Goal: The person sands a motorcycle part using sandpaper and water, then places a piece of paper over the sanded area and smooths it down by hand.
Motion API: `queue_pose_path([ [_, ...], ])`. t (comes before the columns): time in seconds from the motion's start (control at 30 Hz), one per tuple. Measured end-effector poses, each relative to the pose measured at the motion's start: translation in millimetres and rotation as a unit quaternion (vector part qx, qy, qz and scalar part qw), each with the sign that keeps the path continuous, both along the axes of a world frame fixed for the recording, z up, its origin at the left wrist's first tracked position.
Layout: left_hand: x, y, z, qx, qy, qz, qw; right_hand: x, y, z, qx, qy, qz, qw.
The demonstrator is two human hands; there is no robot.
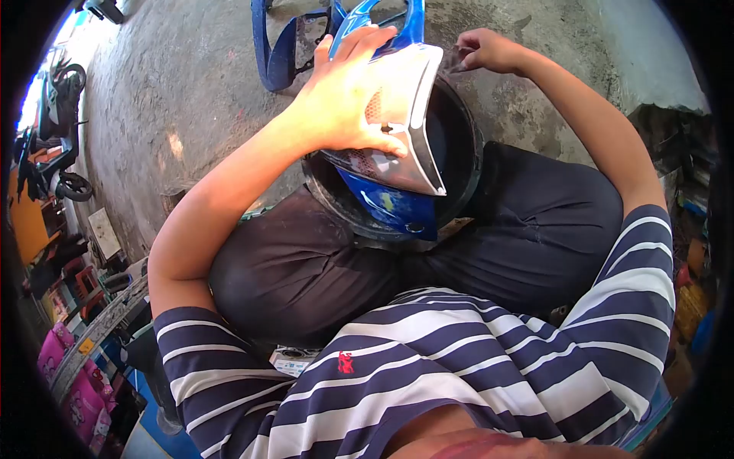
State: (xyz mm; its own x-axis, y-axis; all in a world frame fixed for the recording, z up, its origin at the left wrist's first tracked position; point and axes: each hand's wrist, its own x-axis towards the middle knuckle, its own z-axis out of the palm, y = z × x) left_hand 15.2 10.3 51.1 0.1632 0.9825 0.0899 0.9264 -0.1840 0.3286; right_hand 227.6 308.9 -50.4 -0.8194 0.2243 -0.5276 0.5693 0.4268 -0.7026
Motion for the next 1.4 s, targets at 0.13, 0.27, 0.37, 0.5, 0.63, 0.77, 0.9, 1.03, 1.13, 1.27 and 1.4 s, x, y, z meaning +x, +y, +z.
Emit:
queue_pose_path([
  [0.13,8.8,8.3,5.1,-0.023,0.039,0.003,0.999,9.4,12.1,25.6,0.065,0.072,-0.039,0.995],
  [0.27,10.4,10.6,-5.5,0.015,0.008,-0.009,1.000,37.2,-38.8,82.1,0.120,0.217,-0.089,0.965],
  [0.37,13.4,9.4,-9.5,0.026,-0.008,-0.001,1.000,34.1,-76.0,111.1,0.170,0.345,-0.025,0.923],
  [0.5,14.0,12.6,-10.8,0.035,-0.038,-0.004,0.999,16.3,-82.9,117.5,0.291,0.498,0.221,0.786],
  [0.63,7.9,12.8,-10.8,0.012,-0.053,-0.002,0.999,17.2,-88.7,94.1,0.347,0.526,0.289,0.720],
  [0.77,4.9,9.7,-14.7,0.013,-0.088,0.008,0.996,22.6,-77.5,82.0,0.373,0.525,0.222,0.732],
  [0.9,1.4,7.3,-18.2,0.017,-0.067,0.005,0.998,24.5,-94.1,86.2,0.379,0.537,0.283,0.698],
  [1.03,2.9,7.8,-13.5,-0.002,-0.078,0.006,0.997,14.6,-74.6,89.1,0.396,0.512,0.252,0.719],
  [1.13,1.1,7.6,-14.5,0.006,-0.070,0.003,0.998,17.8,-100.6,88.9,0.339,0.538,0.315,0.704],
  [1.27,5.3,6.2,-13.4,-0.002,-0.075,0.010,0.997,14.5,-74.2,92.5,0.388,0.500,0.260,0.729],
  [1.4,5.0,11.0,-11.2,-0.002,-0.069,0.009,0.998,16.7,-90.4,84.2,0.338,0.567,0.275,0.699],
])
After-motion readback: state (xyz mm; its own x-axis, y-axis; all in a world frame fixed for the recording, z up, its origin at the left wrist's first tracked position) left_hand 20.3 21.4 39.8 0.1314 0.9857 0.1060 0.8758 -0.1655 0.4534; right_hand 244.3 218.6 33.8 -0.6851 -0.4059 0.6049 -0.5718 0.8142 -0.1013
